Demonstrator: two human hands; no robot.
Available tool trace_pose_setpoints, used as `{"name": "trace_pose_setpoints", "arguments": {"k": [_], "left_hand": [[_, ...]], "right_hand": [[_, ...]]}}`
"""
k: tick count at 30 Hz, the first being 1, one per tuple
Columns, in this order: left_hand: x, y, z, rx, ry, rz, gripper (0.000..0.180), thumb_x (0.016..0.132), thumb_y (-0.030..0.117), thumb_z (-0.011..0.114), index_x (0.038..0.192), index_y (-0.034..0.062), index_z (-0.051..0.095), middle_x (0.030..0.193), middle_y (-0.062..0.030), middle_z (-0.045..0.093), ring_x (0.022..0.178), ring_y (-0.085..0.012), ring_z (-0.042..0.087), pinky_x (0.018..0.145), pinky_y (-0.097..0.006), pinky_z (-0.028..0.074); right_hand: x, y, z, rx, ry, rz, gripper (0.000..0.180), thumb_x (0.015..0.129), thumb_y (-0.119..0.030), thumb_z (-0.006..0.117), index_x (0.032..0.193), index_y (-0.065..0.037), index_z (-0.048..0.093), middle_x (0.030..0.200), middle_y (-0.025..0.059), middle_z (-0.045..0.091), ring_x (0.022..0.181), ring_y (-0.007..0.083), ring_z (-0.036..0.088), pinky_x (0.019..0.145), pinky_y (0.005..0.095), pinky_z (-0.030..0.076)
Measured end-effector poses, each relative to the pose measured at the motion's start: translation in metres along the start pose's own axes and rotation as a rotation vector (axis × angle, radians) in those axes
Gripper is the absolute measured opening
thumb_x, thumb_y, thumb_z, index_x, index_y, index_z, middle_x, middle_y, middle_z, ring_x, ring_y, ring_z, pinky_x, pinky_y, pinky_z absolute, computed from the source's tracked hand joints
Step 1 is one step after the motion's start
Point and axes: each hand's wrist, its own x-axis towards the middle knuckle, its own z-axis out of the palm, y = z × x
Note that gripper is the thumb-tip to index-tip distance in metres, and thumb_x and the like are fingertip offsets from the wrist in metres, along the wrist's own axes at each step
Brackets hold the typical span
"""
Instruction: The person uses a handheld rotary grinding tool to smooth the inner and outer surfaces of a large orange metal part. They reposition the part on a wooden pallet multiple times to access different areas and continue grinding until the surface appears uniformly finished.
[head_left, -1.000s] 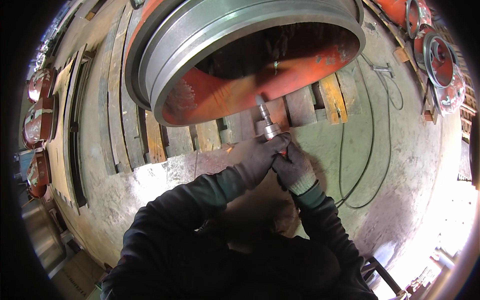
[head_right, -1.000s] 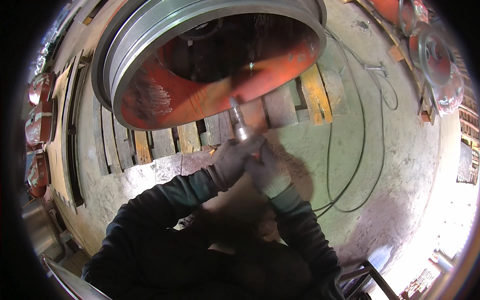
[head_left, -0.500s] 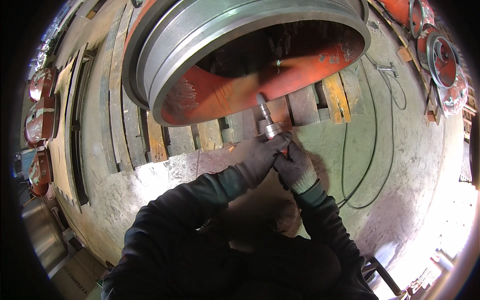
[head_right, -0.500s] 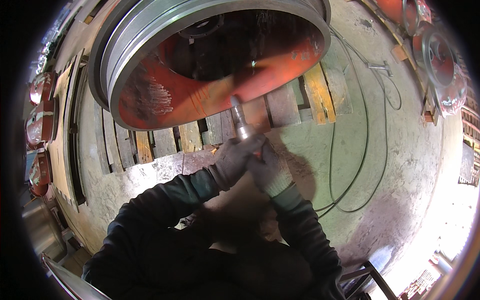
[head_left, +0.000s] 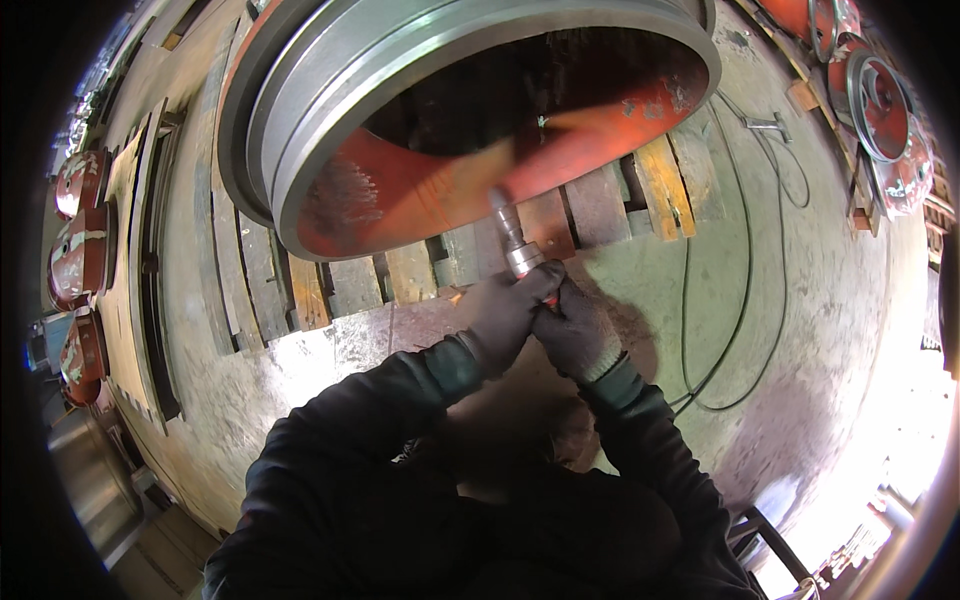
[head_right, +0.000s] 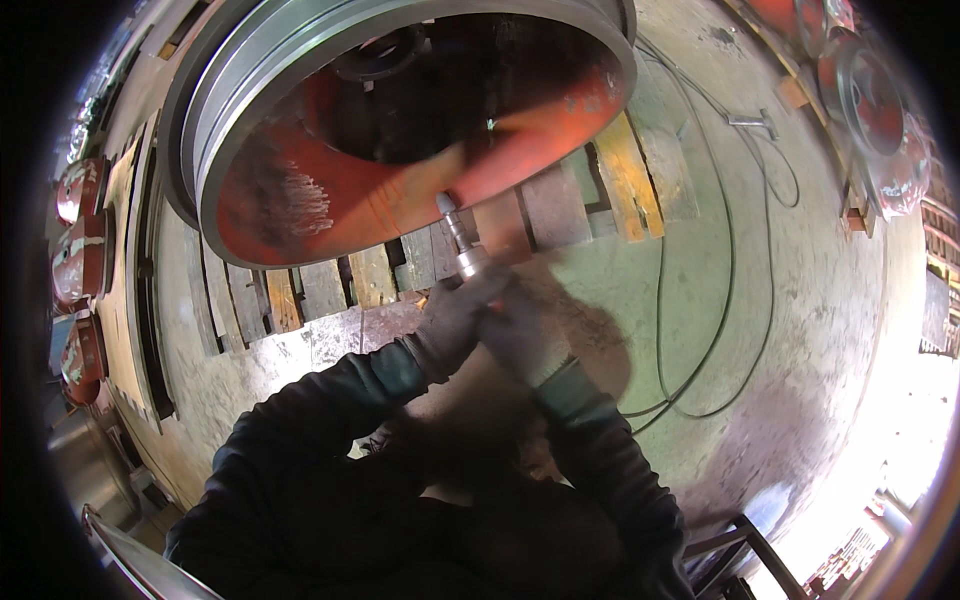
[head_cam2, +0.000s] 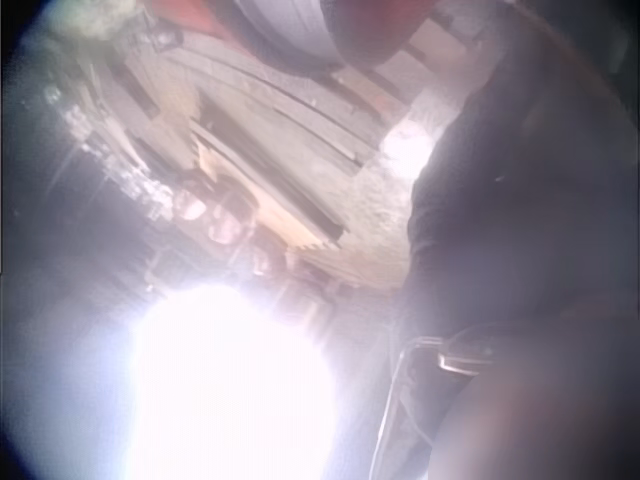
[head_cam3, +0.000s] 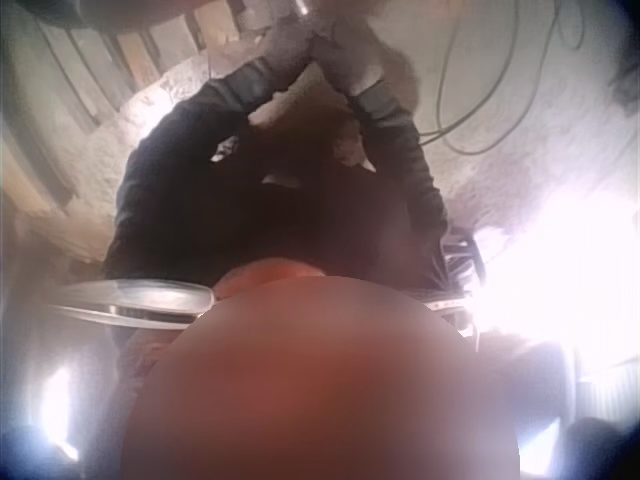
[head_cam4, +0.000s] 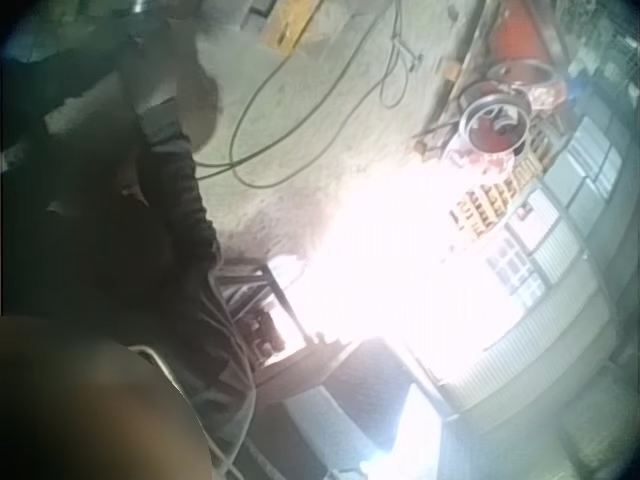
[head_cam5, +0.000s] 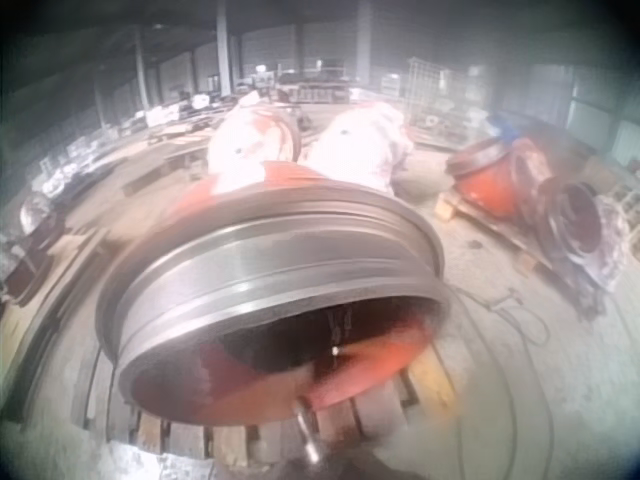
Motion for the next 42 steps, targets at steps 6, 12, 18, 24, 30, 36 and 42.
{"name": "trace_pose_setpoints", "arguments": {"k": [6,12,18,24,30,36,42], "left_hand": [[0.0,-0.004,-0.003,-0.059,-0.015,0.004,0.039,0.104,0.031,0.066,0.122,-0.0034,0.071,0.109,-0.009,0.073,0.101,-0.0152,0.067,0.09,-0.032,0.054],[-0.002,-0.008,-0.008,0.057,-0.008,0.043,0.036,0.104,0.03,0.068,0.118,-0.003,0.072,0.106,-0.0077,0.073,0.098,-0.0143,0.067,0.088,-0.032,0.055],[0.0,-0.011,-0.007,0.16,-0.028,0.166,0.034,0.103,0.029,0.069,0.115,-0.0027,0.073,0.103,-0.0064,0.073,0.095,-0.0133,0.067,0.085,-0.032,0.056],[0.0,-0.006,-0.002,-0.038,0.036,-0.048,0.03,0.104,0.027,0.068,0.111,-0.002,0.073,0.1,-0.005,0.072,0.094,-0.0118,0.066,0.082,-0.031,0.056],[-0.002,-0.006,-0.001,-0.162,0.055,-0.036,0.027,0.103,0.026,0.07,0.107,-0.0001,0.073,0.096,-0.0031,0.071,0.092,-0.0113,0.065,0.081,-0.03,0.054],[0.0,-0.004,0.001,-0.06,-0.041,-0.043,0.025,0.102,0.025,0.072,0.109,0.0011,0.073,0.102,-0.0038,0.07,0.094,-0.0128,0.065,0.081,-0.032,0.055],[-0.004,-0.002,0.002,-0.033,0.014,0.105,0.048,0.1,0.04,0.068,0.112,-0.0056,0.074,0.095,-0.0066,0.071,0.088,-0.0145,0.063,0.083,-0.031,0.051]], "right_hand": [[-0.002,-0.002,0.0,-0.109,-0.028,0.09,0.032,0.097,-0.021,0.06,0.126,-0.008,0.057,0.076,0.0063,0.062,0.052,0.0144,0.058,0.046,0.0342,0.047],[-0.007,-0.002,0.0,-0.074,-0.014,0.191,0.031,0.098,-0.023,0.059,0.125,-0.006,0.059,0.074,0.0059,0.062,0.052,0.0138,0.058,0.045,0.0339,0.046],[-0.003,0.006,0.005,-0.163,-0.015,0.052,0.031,0.098,-0.024,0.06,0.124,-0.006,0.059,0.073,0.0063,0.062,0.052,0.0163,0.059,0.047,0.0361,0.049],[-0.01,0.003,0.001,-0.101,-0.031,0.183,0.034,0.098,-0.025,0.061,0.127,-0.007,0.057,0.075,0.0079,0.062,0.053,0.0174,0.06,0.048,0.0366,0.049],[-0.006,-0.003,0.007,-0.082,-0.07,0.169,0.031,0.098,-0.024,0.06,0.126,-0.009,0.054,0.075,0.0062,0.059,0.052,0.016,0.057,0.046,0.0345,0.047],[-0.009,-0.001,0.003,-0.088,-0.054,0.225,0.029,0.099,-0.023,0.059,0.123,-0.008,0.055,0.074,0.0057,0.056,0.051,0.0149,0.054,0.044,0.0335,0.045],[-0.006,-0.001,0.007,-0.077,-0.046,0.23,0.03,0.099,-0.025,0.058,0.124,-0.008,0.055,0.073,0.0051,0.055,0.05,0.0148,0.054,0.044,0.033,0.045]]}}
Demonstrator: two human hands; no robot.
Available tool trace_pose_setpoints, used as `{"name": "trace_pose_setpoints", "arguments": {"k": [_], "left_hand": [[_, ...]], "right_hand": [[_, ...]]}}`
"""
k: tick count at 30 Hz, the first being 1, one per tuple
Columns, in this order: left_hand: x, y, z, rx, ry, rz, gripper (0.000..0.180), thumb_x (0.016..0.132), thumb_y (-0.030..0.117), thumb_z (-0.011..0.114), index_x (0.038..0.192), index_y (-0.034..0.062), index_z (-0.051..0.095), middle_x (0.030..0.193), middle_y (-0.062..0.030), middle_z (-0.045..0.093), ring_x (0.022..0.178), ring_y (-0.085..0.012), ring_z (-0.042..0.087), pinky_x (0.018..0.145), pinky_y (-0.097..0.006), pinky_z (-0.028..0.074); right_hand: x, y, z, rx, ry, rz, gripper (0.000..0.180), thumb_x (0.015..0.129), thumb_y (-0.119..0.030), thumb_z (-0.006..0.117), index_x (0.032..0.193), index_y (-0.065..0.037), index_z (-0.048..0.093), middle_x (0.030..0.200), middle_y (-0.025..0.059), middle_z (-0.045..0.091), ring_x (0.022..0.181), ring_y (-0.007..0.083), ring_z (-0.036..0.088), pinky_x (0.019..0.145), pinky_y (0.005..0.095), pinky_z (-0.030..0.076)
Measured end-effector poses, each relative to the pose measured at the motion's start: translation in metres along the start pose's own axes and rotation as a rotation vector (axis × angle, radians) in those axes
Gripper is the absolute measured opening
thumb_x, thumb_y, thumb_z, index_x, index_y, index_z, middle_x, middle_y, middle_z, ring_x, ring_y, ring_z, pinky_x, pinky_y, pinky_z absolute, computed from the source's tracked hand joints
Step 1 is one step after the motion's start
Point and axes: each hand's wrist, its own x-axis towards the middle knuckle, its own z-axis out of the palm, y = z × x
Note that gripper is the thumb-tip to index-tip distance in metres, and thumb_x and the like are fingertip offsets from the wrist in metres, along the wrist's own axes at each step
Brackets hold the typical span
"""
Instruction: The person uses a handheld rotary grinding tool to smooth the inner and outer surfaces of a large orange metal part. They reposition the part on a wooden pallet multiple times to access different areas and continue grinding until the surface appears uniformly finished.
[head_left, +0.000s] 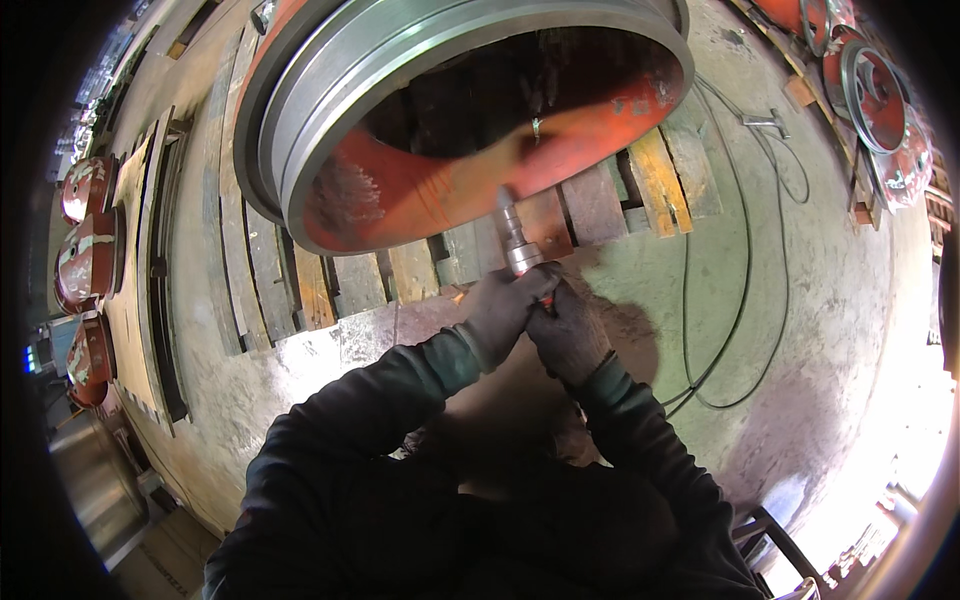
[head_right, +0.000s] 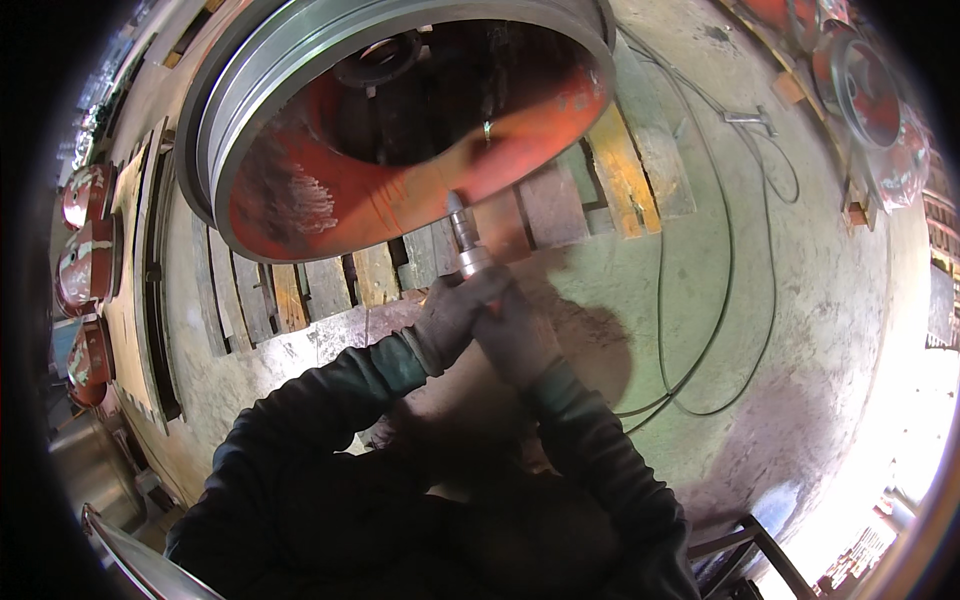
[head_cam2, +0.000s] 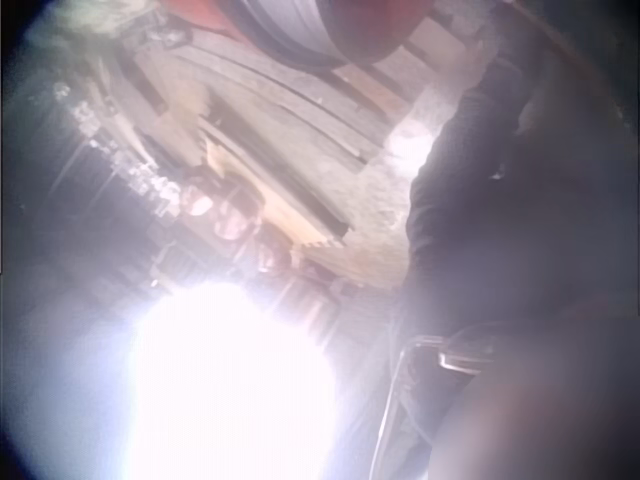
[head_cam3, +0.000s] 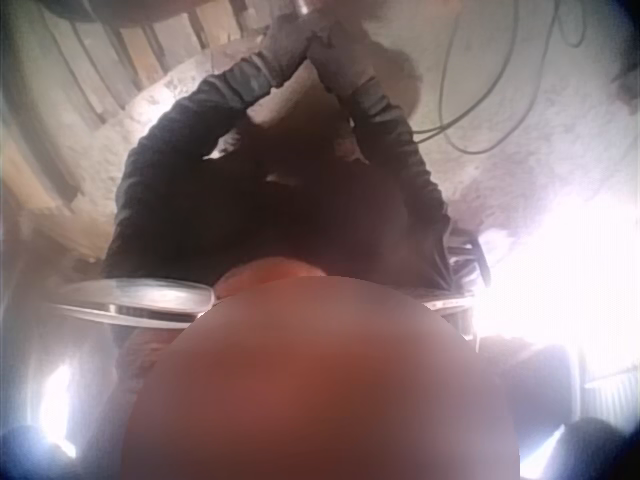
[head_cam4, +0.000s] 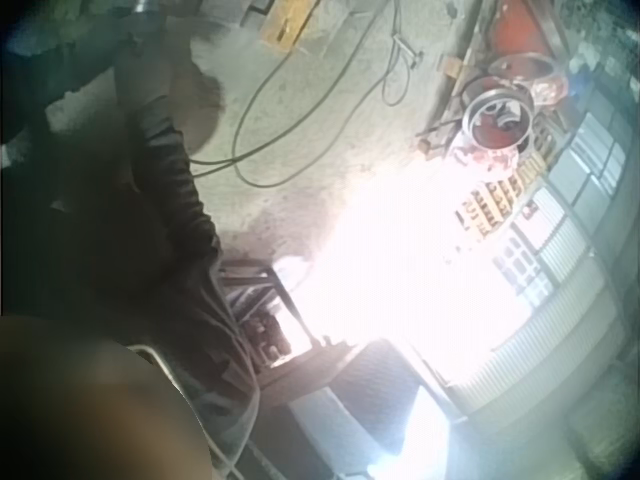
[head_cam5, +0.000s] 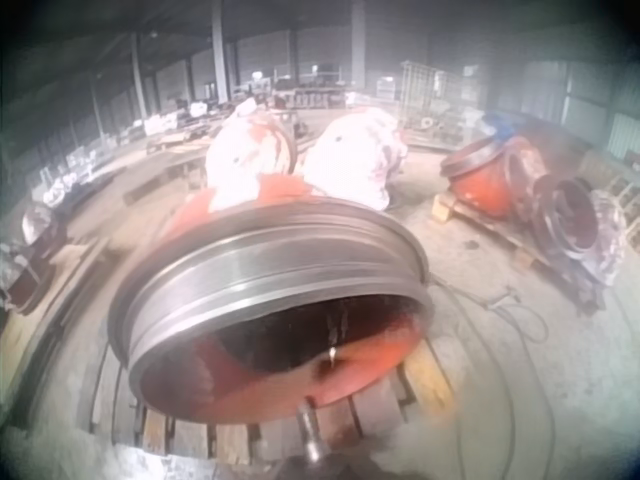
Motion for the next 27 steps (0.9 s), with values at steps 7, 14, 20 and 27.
{"name": "trace_pose_setpoints", "arguments": {"k": [7,14,20,27], "left_hand": [[0.009,-0.023,-0.018,0.405,-0.155,0.566,0.038,0.094,0.012,0.069,0.131,0.0102,0.067,0.114,-0.0116,0.072,0.1,-0.0233,0.071,0.085,-0.036,0.057],[0.01,-0.005,-0.012,0.17,-0.121,0.144,0.03,0.095,0.014,0.068,0.123,0.0041,0.07,0.11,-0.0086,0.072,0.095,-0.0209,0.07,0.08,-0.035,0.057],[0.01,0.0,0.002,-0.243,0.036,-0.061,0.024,0.098,0.018,0.07,0.117,0.0019,0.073,0.107,-0.0066,0.073,0.096,-0.0189,0.069,0.082,-0.033,0.055],[0.007,-0.012,0.002,-0.012,0.062,0.252,0.039,0.099,0.022,0.07,0.131,-0.0012,0.071,0.105,-0.0051,0.07,0.09,-0.0139,0.064,0.079,-0.031,0.054]], "right_hand": [[0.0,-0.007,-0.004,-0.016,-0.057,0.003,0.029,0.1,-0.026,0.058,0.123,-0.008,0.056,0.073,0.0041,0.055,0.051,0.0135,0.053,0.044,0.0324,0.046],[0.008,0.0,0.007,0.065,0.0,-0.007,0.031,0.1,-0.021,0.059,0.128,-0.008,0.053,0.077,0.0046,0.057,0.052,0.0137,0.053,0.044,0.0317,0.045],[0.008,-0.002,-0.002,0.078,-0.095,0.158,0.038,0.1,-0.021,0.059,0.134,-0.006,0.052,0.087,0.0092,0.063,0.064,0.019,0.062,0.055,0.0369,0.051],[0.009,-0.01,-0.007,-0.183,-0.056,0.018,0.043,0.097,-0.033,0.063,0.129,-0.005,0.059,0.102,0.0264,0.072,0.093,0.0433,0.072,0.081,0.0516,0.058]]}}
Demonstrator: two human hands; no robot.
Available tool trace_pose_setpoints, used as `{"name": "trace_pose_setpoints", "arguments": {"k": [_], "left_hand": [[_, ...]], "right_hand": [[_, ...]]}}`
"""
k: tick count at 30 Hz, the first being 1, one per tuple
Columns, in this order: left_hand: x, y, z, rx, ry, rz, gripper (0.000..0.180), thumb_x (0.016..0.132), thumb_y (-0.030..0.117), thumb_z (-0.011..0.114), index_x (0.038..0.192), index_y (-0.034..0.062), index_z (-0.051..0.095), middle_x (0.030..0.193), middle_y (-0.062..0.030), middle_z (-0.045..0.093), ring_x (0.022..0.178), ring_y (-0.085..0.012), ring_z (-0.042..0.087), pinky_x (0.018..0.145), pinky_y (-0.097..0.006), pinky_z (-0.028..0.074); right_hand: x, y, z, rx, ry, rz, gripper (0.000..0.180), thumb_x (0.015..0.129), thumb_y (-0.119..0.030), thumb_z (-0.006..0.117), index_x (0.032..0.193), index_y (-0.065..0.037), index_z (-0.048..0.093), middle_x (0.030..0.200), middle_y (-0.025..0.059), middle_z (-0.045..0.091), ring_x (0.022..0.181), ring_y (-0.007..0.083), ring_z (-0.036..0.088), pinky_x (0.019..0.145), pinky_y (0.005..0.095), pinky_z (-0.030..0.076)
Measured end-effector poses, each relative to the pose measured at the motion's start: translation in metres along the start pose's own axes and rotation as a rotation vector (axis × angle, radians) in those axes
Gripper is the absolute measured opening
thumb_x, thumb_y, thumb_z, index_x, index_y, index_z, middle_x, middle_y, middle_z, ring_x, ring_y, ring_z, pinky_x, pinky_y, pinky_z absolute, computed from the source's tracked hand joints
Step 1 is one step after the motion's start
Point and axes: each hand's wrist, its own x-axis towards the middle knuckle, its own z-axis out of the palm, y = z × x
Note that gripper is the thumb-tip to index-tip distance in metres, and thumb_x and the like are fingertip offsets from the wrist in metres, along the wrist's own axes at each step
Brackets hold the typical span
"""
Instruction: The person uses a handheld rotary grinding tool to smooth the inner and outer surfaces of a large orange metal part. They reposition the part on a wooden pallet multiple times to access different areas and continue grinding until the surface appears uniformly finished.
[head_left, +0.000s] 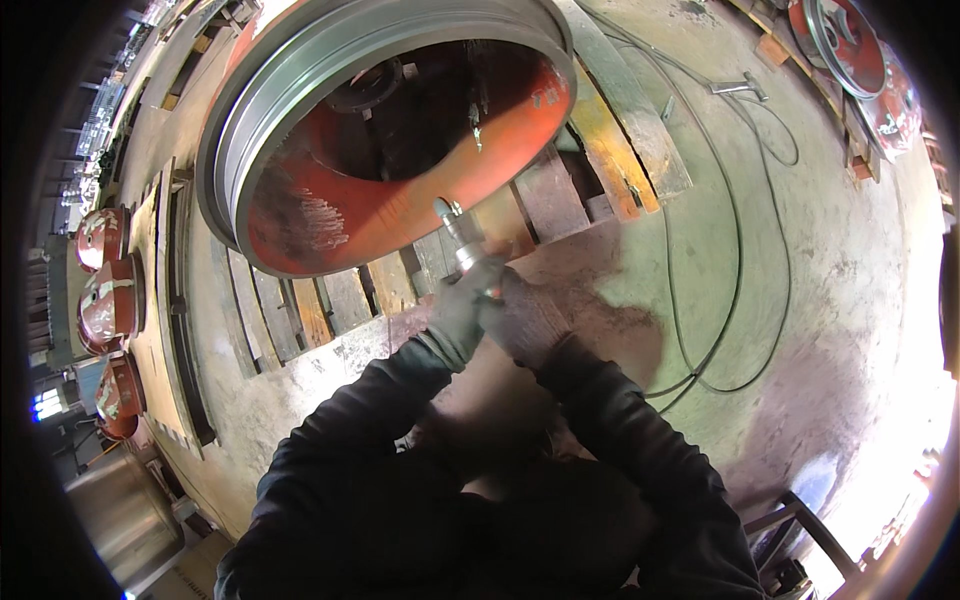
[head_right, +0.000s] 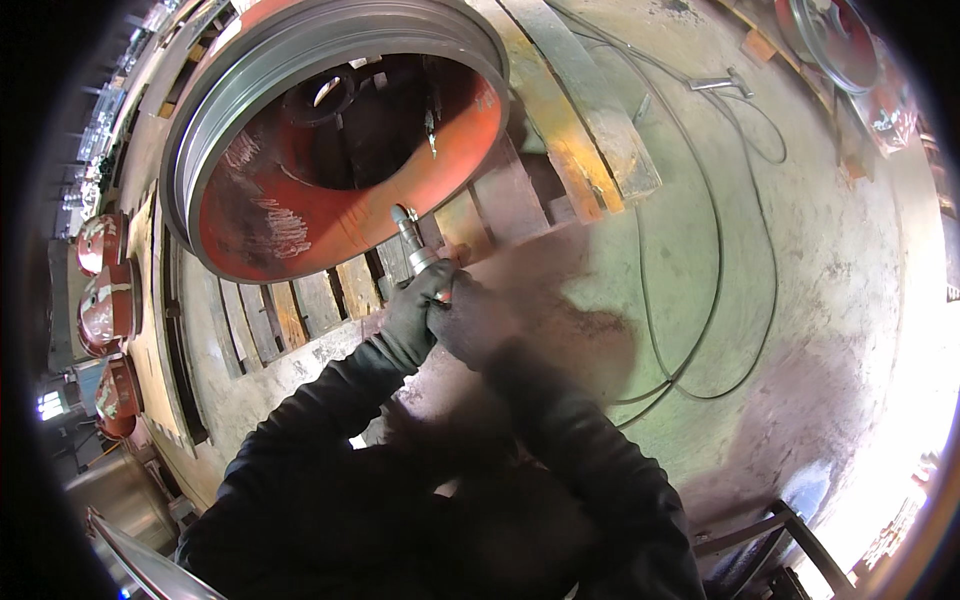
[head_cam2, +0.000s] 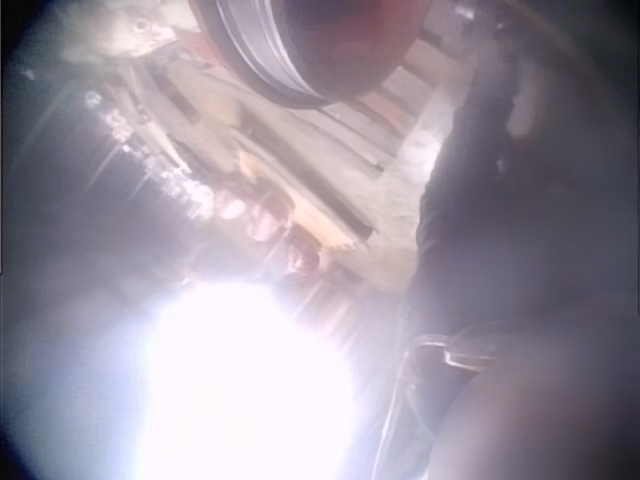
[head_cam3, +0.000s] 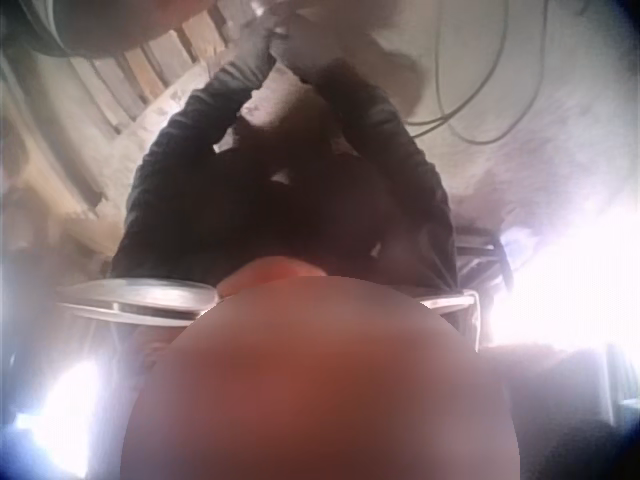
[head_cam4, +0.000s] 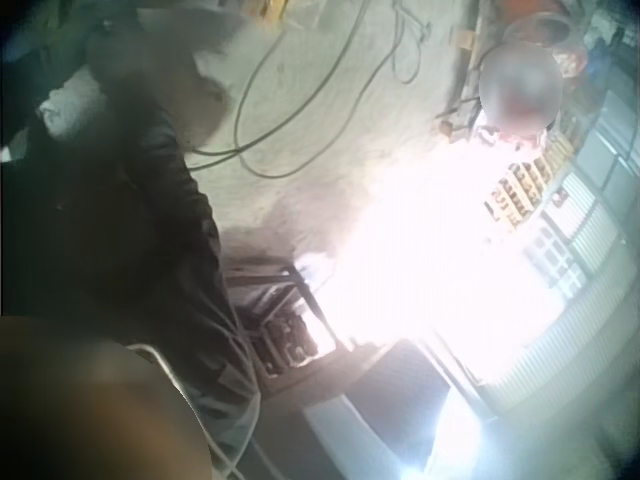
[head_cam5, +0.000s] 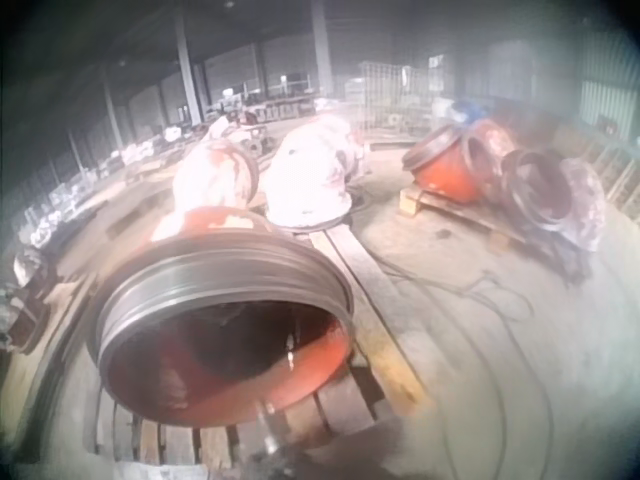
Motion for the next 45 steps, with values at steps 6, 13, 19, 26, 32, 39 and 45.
{"name": "trace_pose_setpoints", "arguments": {"k": [6,13,19,26,32,39,45], "left_hand": [[0.007,0.011,-0.004,-0.206,-0.069,-0.332,0.051,0.101,0.027,0.068,0.146,0.0013,0.063,0.11,-0.0046,0.068,0.089,-0.0155,0.065,0.079,-0.032,0.056],[0.0,0.012,-0.021,0.654,-0.287,0.189,0.058,0.089,0.013,0.069,0.145,0.0107,0.059,0.136,-0.0142,0.067,0.12,-0.0343,0.068,0.097,-0.041,0.053],[0.0,0.022,-0.025,0.624,-0.251,-0.071,0.06,0.086,0.01,0.068,0.146,0.0127,0.058,0.138,-0.0137,0.066,0.125,-0.0373,0.065,0.099,-0.044,0.051],[0.007,0.023,-0.026,0.435,-0.254,-0.147,0.057,0.085,0.01,0.071,0.141,0.0112,0.062,0.133,-0.0129,0.069,0.121,-0.0371,0.066,0.098,-0.045,0.054],[0.012,0.02,-0.026,0.532,-0.249,0.078,0.053,0.083,0.015,0.076,0.135,0.0157,0.068,0.125,-0.0111,0.072,0.111,-0.035,0.07,0.094,-0.044,0.058],[0.01,0.006,-0.013,-0.048,-0.012,0.022,0.017,0.098,0.016,0.073,0.105,0.0001,0.074,0.092,-0.0017,0.071,0.085,-0.0096,0.063,0.079,-0.03,0.052],[0.011,-0.003,-0.029,0.212,-0.165,0.067,0.05,0.085,0.004,0.072,0.134,0.0141,0.069,0.115,-0.0098,0.071,0.092,-0.0301,0.071,0.086,-0.036,0.059]], "right_hand": [[-0.004,0.01,-0.002,-0.248,0.224,-0.573,0.046,0.096,-0.035,0.061,0.129,-0.003,0.056,0.103,0.03,0.069,0.094,0.0418,0.072,0.08,0.0499,0.058],[0.003,0.009,0.0,0.159,0.014,0.022,0.047,0.093,-0.036,0.067,0.121,0.001,0.056,0.1,0.0303,0.072,0.096,0.0502,0.071,0.085,0.0564,0.057],[0.006,-0.003,0.005,-0.004,0.079,-0.086,0.047,0.097,-0.035,0.06,0.126,0.001,0.051,0.078,0.0215,0.068,0.057,0.0343,0.069,0.056,0.0453,0.057],[0.004,-0.014,0.0,0.124,-0.037,0.088,0.045,0.098,-0.034,0.063,0.131,-0.005,0.052,0.095,0.0272,0.07,0.087,0.0455,0.071,0.075,0.0533,0.057],[0.005,-0.016,0.006,0.108,-0.006,0.169,0.046,0.097,-0.029,0.065,0.136,-0.008,0.052,0.1,0.0268,0.073,0.093,0.0471,0.073,0.08,0.0544,0.057],[0.005,-0.024,0.003,0.141,-0.021,0.111,0.036,0.096,-0.024,0.06,0.127,-0.007,0.054,0.09,0.0211,0.067,0.08,0.038,0.068,0.07,0.0479,0.054],[0.001,-0.032,0.004,0.195,0.019,0.147,0.021,0.098,-0.02,0.053,0.112,-0.004,0.056,0.07,0.0122,0.058,0.05,0.0214,0.059,0.045,0.0379,0.048]]}}
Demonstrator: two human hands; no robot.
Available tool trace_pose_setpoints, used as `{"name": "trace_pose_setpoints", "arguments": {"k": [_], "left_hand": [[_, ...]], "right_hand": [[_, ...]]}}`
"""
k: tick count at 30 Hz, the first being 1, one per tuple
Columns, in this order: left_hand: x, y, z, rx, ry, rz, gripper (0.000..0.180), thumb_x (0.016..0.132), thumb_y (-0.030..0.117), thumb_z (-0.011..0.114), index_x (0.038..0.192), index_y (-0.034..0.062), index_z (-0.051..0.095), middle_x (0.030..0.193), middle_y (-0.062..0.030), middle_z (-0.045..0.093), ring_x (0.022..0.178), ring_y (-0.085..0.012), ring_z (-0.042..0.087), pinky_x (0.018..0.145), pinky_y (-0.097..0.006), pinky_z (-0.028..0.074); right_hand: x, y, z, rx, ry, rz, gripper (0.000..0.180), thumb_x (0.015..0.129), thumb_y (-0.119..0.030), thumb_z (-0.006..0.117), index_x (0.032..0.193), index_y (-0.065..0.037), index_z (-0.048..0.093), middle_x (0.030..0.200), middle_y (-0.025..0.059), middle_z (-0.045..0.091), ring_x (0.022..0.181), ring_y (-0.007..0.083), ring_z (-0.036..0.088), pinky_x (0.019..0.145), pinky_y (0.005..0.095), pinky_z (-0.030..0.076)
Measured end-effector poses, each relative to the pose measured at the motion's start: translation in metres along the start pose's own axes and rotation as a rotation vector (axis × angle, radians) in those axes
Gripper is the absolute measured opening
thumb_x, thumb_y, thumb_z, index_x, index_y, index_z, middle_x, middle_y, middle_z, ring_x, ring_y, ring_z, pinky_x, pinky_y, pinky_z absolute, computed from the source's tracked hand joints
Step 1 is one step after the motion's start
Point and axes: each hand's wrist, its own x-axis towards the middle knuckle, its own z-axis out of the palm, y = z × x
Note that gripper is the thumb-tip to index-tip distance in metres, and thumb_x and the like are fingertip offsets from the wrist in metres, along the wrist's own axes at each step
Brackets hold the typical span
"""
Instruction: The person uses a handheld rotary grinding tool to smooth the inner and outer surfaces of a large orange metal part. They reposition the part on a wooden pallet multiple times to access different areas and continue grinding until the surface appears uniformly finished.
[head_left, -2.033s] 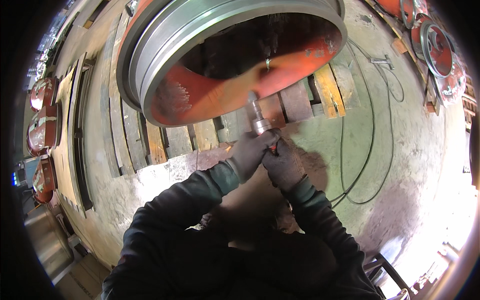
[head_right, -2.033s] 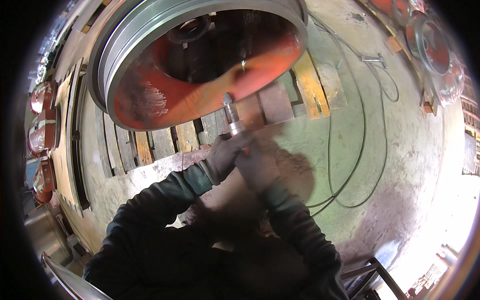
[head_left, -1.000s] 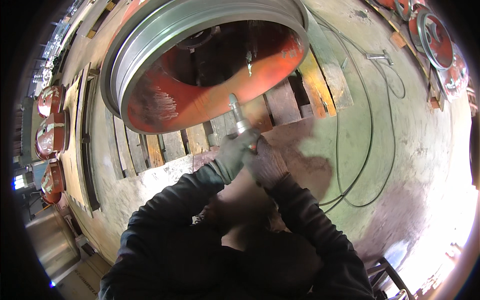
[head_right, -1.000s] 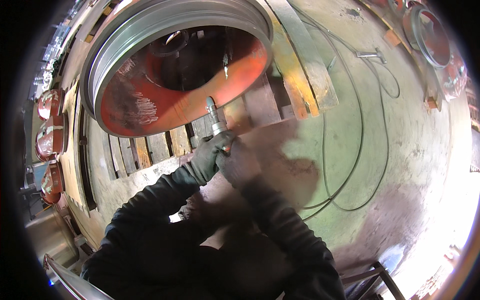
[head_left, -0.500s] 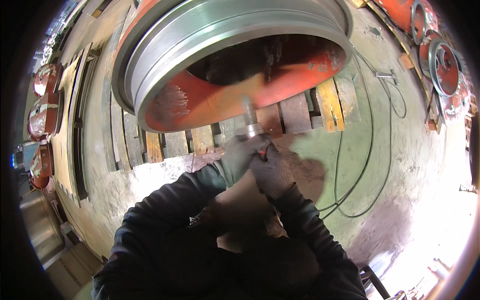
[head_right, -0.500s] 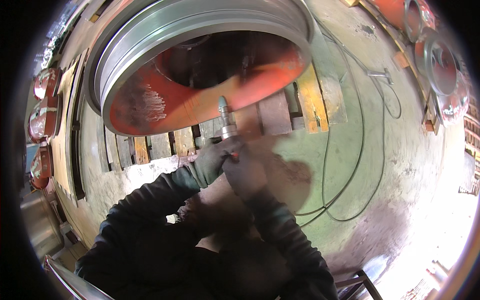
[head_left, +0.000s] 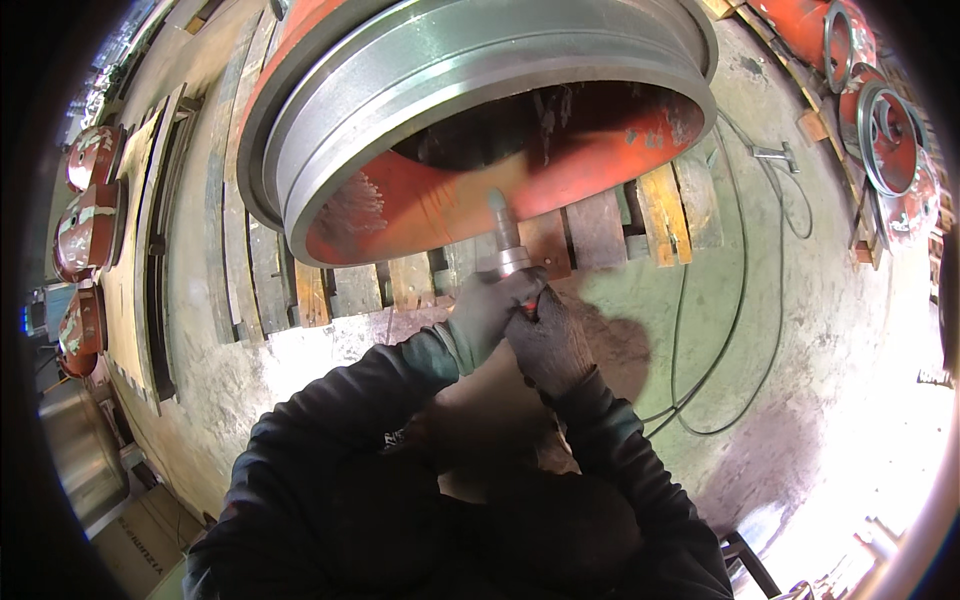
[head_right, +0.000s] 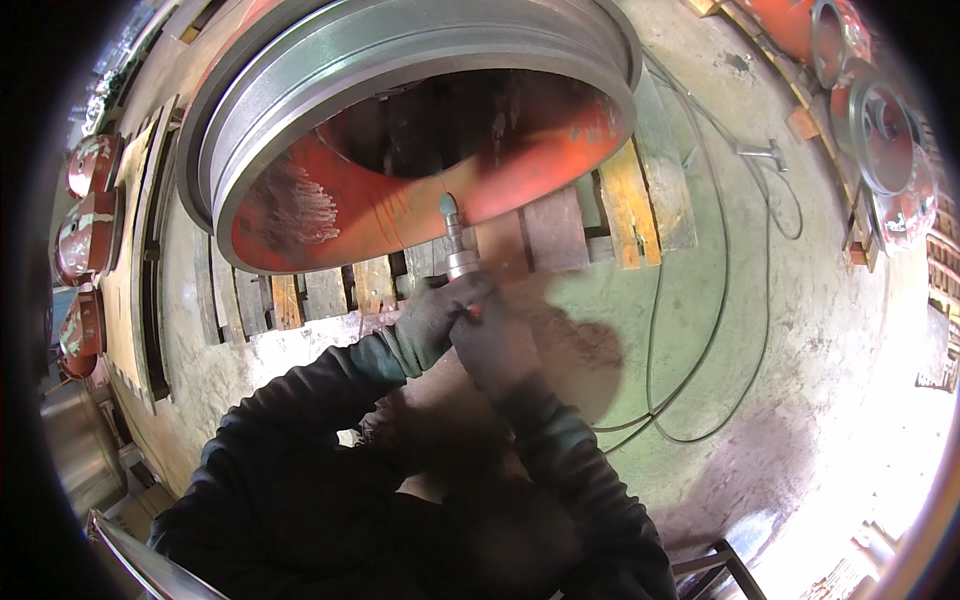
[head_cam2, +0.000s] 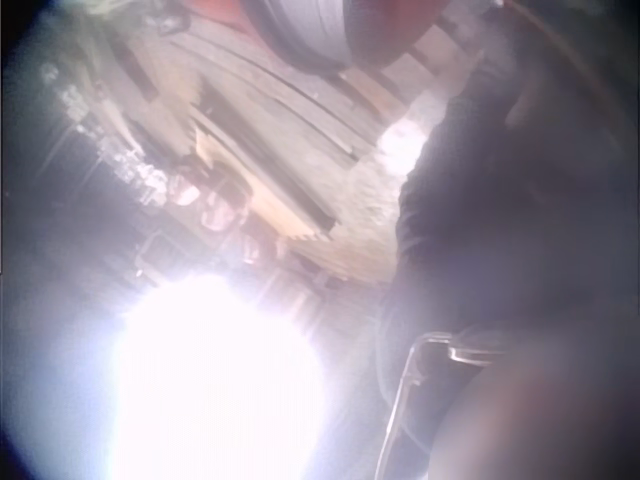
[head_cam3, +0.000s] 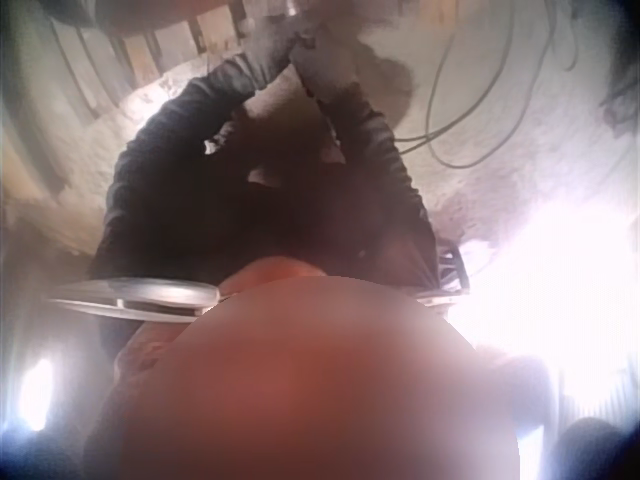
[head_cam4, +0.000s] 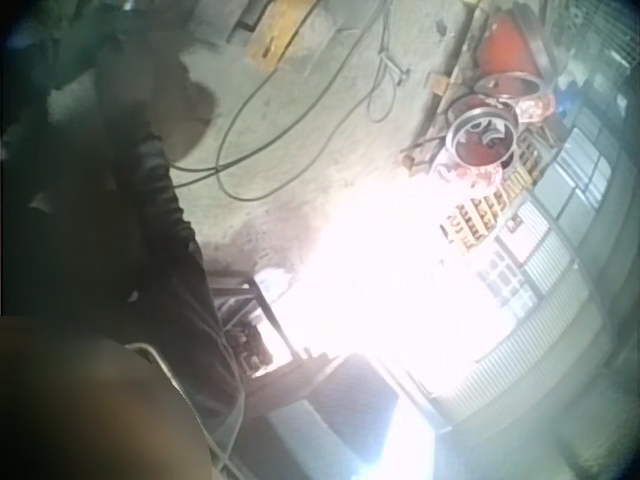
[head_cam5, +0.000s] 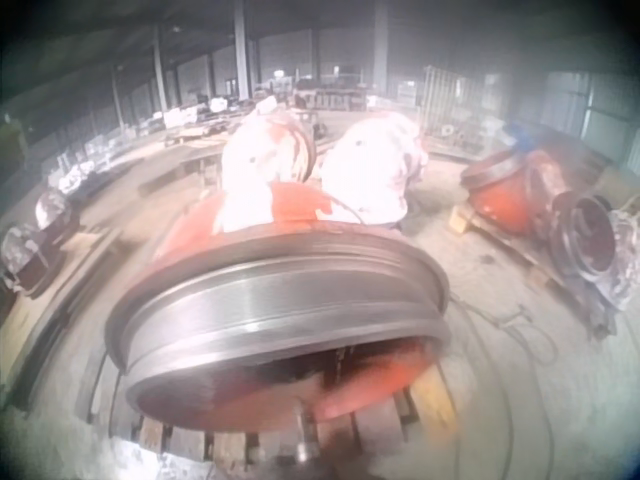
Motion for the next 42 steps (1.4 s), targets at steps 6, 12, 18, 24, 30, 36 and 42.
{"name": "trace_pose_setpoints", "arguments": {"k": [6,12,18,24,30,36,42], "left_hand": [[0.005,-0.008,-0.002,0.272,-0.03,0.171,0.047,0.084,0.004,0.072,0.131,0.0135,0.069,0.118,-0.011,0.072,0.096,-0.033,0.072,0.085,-0.038,0.059],[0.009,0.005,-0.003,-0.295,0.036,-0.266,0.047,0.086,0.009,0.072,0.132,0.0139,0.069,0.126,-0.0102,0.073,0.105,-0.0316,0.073,0.084,-0.042,0.058],[0.013,0.019,0.004,-0.296,0.128,-0.186,0.023,0.097,0.019,0.075,0.083,0.0016,0.071,0.08,0.0009,0.066,0.074,-0.0086,0.058,0.07,-0.028,0.046],[0.009,0.004,-0.006,0.159,0.003,0.25,0.055,0.082,0.017,0.079,0.135,0.0125,0.068,0.119,-0.0112,0.073,0.1,-0.032,0.073,0.083,-0.04,0.058],[0.016,-0.004,-0.005,-0.187,-0.001,-0.169,0.053,0.083,0.011,0.077,0.135,0.0101,0.068,0.116,-0.0123,0.073,0.099,-0.0311,0.073,0.086,-0.036,0.059],[0.009,0.0,-0.013,0.141,-0.003,0.134,0.054,0.082,0.006,0.076,0.135,0.0117,0.068,0.121,-0.0124,0.073,0.103,-0.031,0.073,0.088,-0.037,0.059],[0.015,-0.003,-0.012,0.299,-0.048,0.165,0.057,0.08,0.004,0.076,0.136,0.0119,0.067,0.118,-0.0129,0.073,0.1,-0.0329,0.074,0.087,-0.039,0.06]], "right_hand": [[0.005,0.002,0.001,-0.025,0.029,-0.054,0.02,0.097,-0.02,0.054,0.109,-0.004,0.056,0.069,0.0131,0.058,0.05,0.0229,0.06,0.046,0.0381,0.049],[0.01,0.006,0.004,-0.079,0.019,-0.096,0.018,0.097,-0.019,0.055,0.109,-0.004,0.055,0.068,0.0125,0.057,0.05,0.0229,0.059,0.046,0.0384,0.047],[0.008,0.001,0.001,-0.017,0.048,-0.137,0.018,0.096,-0.016,0.055,0.11,-0.004,0.056,0.071,0.0154,0.058,0.054,0.0264,0.061,0.049,0.0416,0.049],[0.007,-0.005,0.003,-0.048,0.023,-0.074,0.02,0.094,-0.013,0.055,0.112,-0.004,0.057,0.073,0.018,0.061,0.058,0.0321,0.065,0.054,0.0438,0.053],[0.014,0.004,0.0,-0.145,0.048,-0.16,0.029,0.094,-0.02,0.057,0.118,-0.004,0.056,0.082,0.0225,0.066,0.068,0.0386,0.067,0.063,0.0478,0.055],[0.012,-0.01,0.003,-0.078,0.027,-0.109,0.022,0.095,-0.019,0.055,0.111,-0.002,0.055,0.074,0.02,0.062,0.06,0.0334,0.067,0.055,0.045,0.054],[0.009,-0.017,-0.003,-0.042,0.002,-0.076,0.024,0.096,-0.019,0.057,0.113,-0.002,0.055,0.074,0.0202,0.062,0.062,0.0329,0.068,0.057,0.0454,0.053]]}}
